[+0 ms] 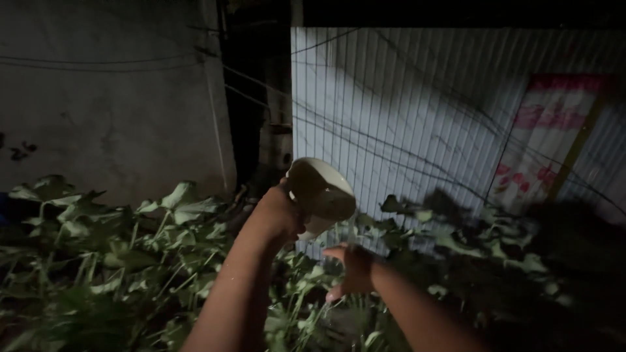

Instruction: Watering several potted plants on a shelf using a water scoop and a bucket of water.

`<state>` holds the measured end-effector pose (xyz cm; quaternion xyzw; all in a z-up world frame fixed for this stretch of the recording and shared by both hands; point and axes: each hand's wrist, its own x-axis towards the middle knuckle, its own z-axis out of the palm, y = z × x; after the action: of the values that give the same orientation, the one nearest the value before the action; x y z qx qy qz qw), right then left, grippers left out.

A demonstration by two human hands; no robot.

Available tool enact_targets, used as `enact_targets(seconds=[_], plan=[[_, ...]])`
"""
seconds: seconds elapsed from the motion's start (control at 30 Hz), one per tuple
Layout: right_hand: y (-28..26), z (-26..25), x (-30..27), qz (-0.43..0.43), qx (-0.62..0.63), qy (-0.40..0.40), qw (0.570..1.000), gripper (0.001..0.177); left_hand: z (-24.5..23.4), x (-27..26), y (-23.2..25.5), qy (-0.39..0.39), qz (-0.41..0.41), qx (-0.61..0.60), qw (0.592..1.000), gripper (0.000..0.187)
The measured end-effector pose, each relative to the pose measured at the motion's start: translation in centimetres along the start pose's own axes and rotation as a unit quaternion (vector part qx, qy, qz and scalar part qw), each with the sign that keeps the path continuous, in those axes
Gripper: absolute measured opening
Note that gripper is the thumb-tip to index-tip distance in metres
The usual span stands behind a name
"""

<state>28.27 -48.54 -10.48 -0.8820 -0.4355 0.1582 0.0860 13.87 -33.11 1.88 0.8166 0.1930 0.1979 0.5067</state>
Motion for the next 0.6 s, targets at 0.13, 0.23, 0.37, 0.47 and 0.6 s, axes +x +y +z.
enact_targets(seconds=[0.13,0.23,0.37,0.47,0.6], plan=[[0.9,-1.0,-0.8,-0.003,-0.002,0.0,1.0,0.117,1.4,0.1,0.7,0.001,-0.013,0.004,1.0,0.081],[1.2,-1.6,-1.4,0.011,-0.002,0.004,1.0,0.115,2.5,0.5,0.2,-0.005,-0.014,-0.025,1.0,0.082],[1.8,-2.7,-2.1,0.012,0.024,0.011,1.0,0.114,3.6,1.3,0.5,0.006,0.03,-0.051,0.998,0.079],[2.8,-2.9,-2.7,-0.027,0.034,0.03,0.999,0.113,4.2,0.8,1.4,0.011,0.036,-0.022,0.999,0.071],[4.0,-3.0,-2.7,-0.033,0.034,0.04,0.998,0.111,5.2,0.9,2.9,0.008,0.02,-0.023,0.999,0.072]])
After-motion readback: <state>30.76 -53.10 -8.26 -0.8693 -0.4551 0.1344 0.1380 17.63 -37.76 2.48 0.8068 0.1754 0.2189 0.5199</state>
